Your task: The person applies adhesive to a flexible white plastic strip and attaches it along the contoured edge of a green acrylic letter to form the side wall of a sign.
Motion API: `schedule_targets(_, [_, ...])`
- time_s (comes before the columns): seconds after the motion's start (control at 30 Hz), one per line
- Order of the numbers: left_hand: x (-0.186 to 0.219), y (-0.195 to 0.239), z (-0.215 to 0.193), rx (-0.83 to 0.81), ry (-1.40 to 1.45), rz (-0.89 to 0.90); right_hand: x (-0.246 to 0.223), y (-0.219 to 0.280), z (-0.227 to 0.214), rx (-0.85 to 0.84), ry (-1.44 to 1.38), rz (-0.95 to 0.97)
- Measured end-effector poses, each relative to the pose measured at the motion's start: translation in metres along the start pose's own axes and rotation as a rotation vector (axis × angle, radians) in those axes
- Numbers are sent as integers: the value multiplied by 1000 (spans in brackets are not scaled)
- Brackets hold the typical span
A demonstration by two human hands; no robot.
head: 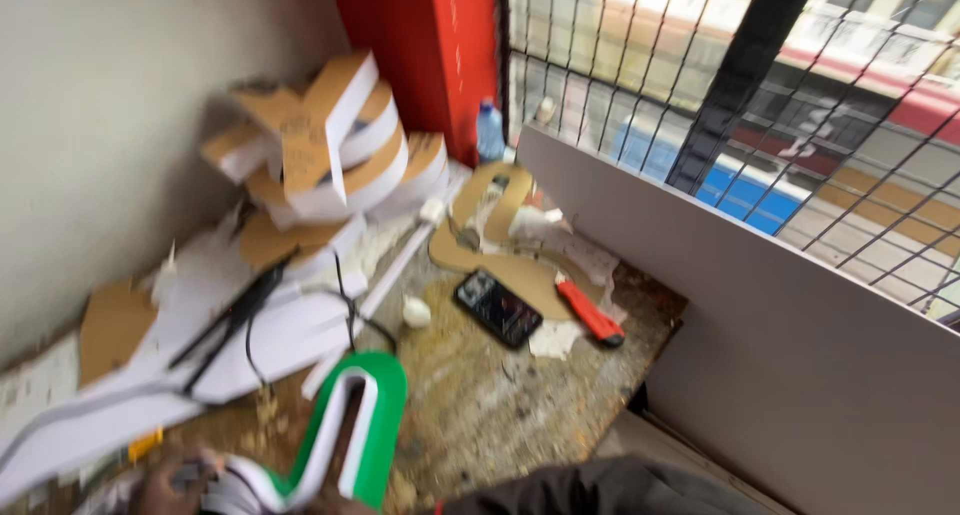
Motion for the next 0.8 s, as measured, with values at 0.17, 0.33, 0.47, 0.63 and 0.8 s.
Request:
schedule_targets(0.17, [87, 60, -10, 239, -494, 341, -28, -2, -48, 7, 10, -83])
schedule_targets(0.33, [201, 191, 82, 306, -285, 259, -16, 6, -90, -8, -117, -115])
schedule_targets(0.47, [134, 272, 132, -296, 235, -511, -14, 10, -115, -112, -227, -125])
schedule_targets(0.63, [228, 279, 22, 21, -711, -210, -24, -1, -158, -97, -397, -150])
schedule_targets(0.8, [170, 298, -56, 475, -761, -529, -16, -3, -151, -65, -250, -145])
Point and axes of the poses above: each hand's wrist, its own y-axis away from the middle knuckle, its own z-axis out of the palm, x = y × z, the point moved 5 cm from there along -y, towards the middle knuckle, and after that the axes turned 7 degrees about -x, right-handed, at the moved point
